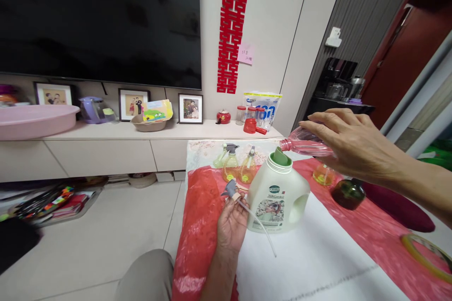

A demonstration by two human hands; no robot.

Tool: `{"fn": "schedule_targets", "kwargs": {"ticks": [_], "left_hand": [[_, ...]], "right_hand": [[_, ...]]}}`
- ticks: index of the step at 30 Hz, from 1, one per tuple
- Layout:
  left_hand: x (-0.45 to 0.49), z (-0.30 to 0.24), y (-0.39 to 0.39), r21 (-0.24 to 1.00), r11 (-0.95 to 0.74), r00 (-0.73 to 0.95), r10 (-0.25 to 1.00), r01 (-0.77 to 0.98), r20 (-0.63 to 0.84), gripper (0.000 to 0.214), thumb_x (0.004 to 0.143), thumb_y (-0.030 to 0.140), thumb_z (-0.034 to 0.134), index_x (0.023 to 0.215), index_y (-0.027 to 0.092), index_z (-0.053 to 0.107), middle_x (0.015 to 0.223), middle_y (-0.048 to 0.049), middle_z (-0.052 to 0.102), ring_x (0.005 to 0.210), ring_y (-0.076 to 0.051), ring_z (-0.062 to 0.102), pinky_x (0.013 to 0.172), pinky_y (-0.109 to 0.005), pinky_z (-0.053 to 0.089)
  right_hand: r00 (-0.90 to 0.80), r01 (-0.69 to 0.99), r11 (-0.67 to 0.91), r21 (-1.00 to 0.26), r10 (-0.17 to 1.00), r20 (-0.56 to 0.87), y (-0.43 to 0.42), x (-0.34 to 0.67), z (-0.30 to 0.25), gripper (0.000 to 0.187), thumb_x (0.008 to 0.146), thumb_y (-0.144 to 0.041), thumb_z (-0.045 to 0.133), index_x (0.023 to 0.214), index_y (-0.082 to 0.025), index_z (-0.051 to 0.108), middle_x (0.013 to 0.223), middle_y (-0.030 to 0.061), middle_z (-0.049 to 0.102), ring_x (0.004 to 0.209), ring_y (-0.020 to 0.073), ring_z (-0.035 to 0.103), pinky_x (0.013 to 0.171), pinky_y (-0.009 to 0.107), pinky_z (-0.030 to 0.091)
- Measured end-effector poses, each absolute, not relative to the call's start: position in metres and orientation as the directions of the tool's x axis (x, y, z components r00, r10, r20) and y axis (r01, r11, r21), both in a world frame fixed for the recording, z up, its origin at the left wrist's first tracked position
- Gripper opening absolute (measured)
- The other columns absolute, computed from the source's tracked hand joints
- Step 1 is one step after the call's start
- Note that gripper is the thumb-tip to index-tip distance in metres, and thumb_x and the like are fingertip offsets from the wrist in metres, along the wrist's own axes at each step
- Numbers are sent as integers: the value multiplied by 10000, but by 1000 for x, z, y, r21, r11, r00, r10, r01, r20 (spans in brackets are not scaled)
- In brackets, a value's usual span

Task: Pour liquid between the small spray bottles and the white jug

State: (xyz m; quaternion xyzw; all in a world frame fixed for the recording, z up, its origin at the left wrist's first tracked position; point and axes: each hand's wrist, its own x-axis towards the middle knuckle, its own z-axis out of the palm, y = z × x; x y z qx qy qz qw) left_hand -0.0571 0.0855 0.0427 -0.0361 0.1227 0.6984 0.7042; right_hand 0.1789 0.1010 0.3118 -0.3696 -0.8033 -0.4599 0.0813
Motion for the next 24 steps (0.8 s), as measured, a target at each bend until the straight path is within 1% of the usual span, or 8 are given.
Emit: {"fn": "schedule_targets", "kwargs": {"ticks": [6,12,15,17,20,22,24], "left_hand": [[-57,52,83,116,37,4,961,-993,-275,279,886,32,487,858,109,754,864,-90,785,727,-139,722,730,-260,584],[-57,53,82,115,28,-4,962,-993,-274,276,882,32,490,837,113,750,864,-89,783,730,-142,724,724,-263,589],[-57,54,82,119,34,0,960,-992,-280,281,882,27,484,846,107,751,856,-94,781,723,-139,722,724,-263,590],[-57,54,82,119,33,-2,959,-992,-282,272,879,30,491,848,106,751,866,-95,783,729,-138,723,729,-262,591],[-57,53,82,116,25,-8,961,-993,-277,258,872,34,503,837,109,747,877,-93,784,736,-139,724,731,-264,592],[-57,53,83,118,25,-9,963,-993,-271,262,870,33,499,835,112,747,872,-91,784,731,-141,723,726,-264,593],[-57,53,83,121,30,-4,963,-992,-270,279,875,31,485,842,113,750,856,-91,782,722,-140,722,721,-261,591]], "right_hand": [[-716,665,299,684,515,471,101,179,312,554,869,-351,522,1415,-278,463,1385,70,515,1203,296,456,735,358,331],[-687,670,262,695,574,445,93,172,315,550,896,-297,615,1419,-281,446,1426,68,494,1245,279,426,795,387,340],[-689,663,260,702,578,437,92,171,317,556,894,-274,627,1420,-272,446,1439,83,487,1260,287,414,800,383,329],[-701,655,260,709,560,442,94,172,317,580,874,-277,647,1416,-268,442,1433,86,492,1259,291,417,790,372,322],[-720,646,260,718,520,460,98,174,316,668,810,-330,715,1410,-287,422,1406,59,509,1240,288,435,783,356,320],[-721,643,253,722,517,461,100,175,315,706,789,-345,738,1412,-301,408,1401,43,510,1244,281,437,795,351,322],[-714,646,245,723,529,458,100,174,315,705,794,-344,742,1413,-306,405,1409,37,504,1259,274,430,810,349,322]]}}
